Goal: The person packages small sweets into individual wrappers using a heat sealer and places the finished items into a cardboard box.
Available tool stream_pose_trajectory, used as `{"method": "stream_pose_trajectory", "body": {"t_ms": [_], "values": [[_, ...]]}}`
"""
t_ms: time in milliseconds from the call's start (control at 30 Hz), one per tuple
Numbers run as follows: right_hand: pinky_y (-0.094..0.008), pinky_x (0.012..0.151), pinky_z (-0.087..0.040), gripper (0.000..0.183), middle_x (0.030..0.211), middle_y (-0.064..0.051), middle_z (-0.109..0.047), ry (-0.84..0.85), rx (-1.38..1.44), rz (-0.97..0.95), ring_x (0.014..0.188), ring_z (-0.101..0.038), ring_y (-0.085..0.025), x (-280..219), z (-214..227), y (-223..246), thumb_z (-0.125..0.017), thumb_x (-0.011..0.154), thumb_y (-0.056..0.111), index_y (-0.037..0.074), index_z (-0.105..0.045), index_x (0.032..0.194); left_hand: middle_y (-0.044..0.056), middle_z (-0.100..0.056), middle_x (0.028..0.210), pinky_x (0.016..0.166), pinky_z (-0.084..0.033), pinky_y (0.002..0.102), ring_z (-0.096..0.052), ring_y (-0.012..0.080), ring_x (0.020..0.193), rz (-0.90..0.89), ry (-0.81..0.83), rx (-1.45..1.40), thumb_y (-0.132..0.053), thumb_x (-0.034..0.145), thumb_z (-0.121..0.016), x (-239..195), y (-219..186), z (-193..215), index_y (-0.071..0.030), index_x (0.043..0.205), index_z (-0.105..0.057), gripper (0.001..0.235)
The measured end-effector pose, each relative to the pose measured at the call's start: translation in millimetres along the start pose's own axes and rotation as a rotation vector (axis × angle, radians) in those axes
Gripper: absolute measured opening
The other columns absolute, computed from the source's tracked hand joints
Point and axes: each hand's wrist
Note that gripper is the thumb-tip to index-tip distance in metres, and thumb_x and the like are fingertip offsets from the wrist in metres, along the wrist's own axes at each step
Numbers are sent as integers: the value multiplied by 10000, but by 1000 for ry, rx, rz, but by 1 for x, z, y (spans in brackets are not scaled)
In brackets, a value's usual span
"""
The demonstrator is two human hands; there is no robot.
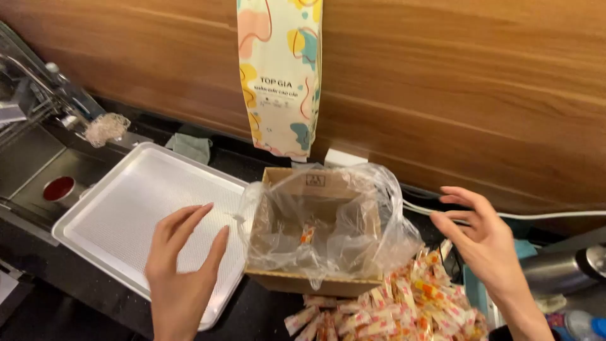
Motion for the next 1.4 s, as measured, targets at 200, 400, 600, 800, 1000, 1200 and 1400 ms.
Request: {"method": "stream_pose_trajectory", "body": {"t_ms": [200,400,600,800,1000,1200,1400], "values": [[-399,940,-596,215,1221,-30,-820,79,-433,-156,1018,-776,-204,-129,30,-125,-752,1064,162,151,-881,1235,2,-779,818,747,-571,241,-708,115,701,33,-39,-84,41,958,-738,-190,9,-56,-138,978,-849,212],[-429,751,-573,366,1340,52,-675,477,-812,-95,786,-778,-174,-202,15,-225,-605,1126,332,304,-709,1476,94,-869,1127,917,-650,429,-823,253,1018,-37,649,-274,-131,1041,-828,-359,53,-160,-74,1198,-902,182],[-353,729,-593,241,1284,124,-705,296,-791,-419,861,-787,-115,-257,63,-203,-585,1136,394,347,-746,1309,195,-619,1067,1016,-486,595,-651,428,1051,-555,1075,-343,-243,1146,-762,-439,-6,-230,-67,1342,-772,263],[-414,1079,-575,662,1390,124,-716,284,-934,-1017,1286,-815,-183,-339,130,-352,-634,970,832,466,-572,1518,275,-665,1291,1059,-463,687,-623,450,1237,-830,1151,-149,-257,1191,-705,-482,18,-263,-46,1392,-790,303],[-438,837,-662,406,1318,59,-660,242,-795,-654,1115,-806,-127,-345,112,-342,-677,1076,580,295,-622,1360,306,-587,1499,1282,-339,626,-535,467,1403,-908,1337,122,-36,908,-862,-423,15,-253,11,1411,-701,530],[-417,802,-575,414,1250,81,-738,279,-700,-670,1069,-795,-197,-347,157,-311,-724,1047,508,325,-748,1417,162,-675,1224,945,-474,497,-653,392,1112,-460,1219,-79,-152,1103,-771,-405,-29,-243,-63,1360,-742,273],[-335,727,-530,494,899,-68,-829,111,-43,-829,742,-700,-175,-342,190,-225,-858,980,310,165,-894,1451,-5,-730,1088,926,-562,470,-686,180,966,678,1500,-442,-463,1083,-675,-374,-161,-232,-208,1671,-638,643]]}}
Point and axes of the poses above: each hand's wrist, its own x-axis towards the middle knuckle, its own z-axis out of the back of the hand, y = z × x
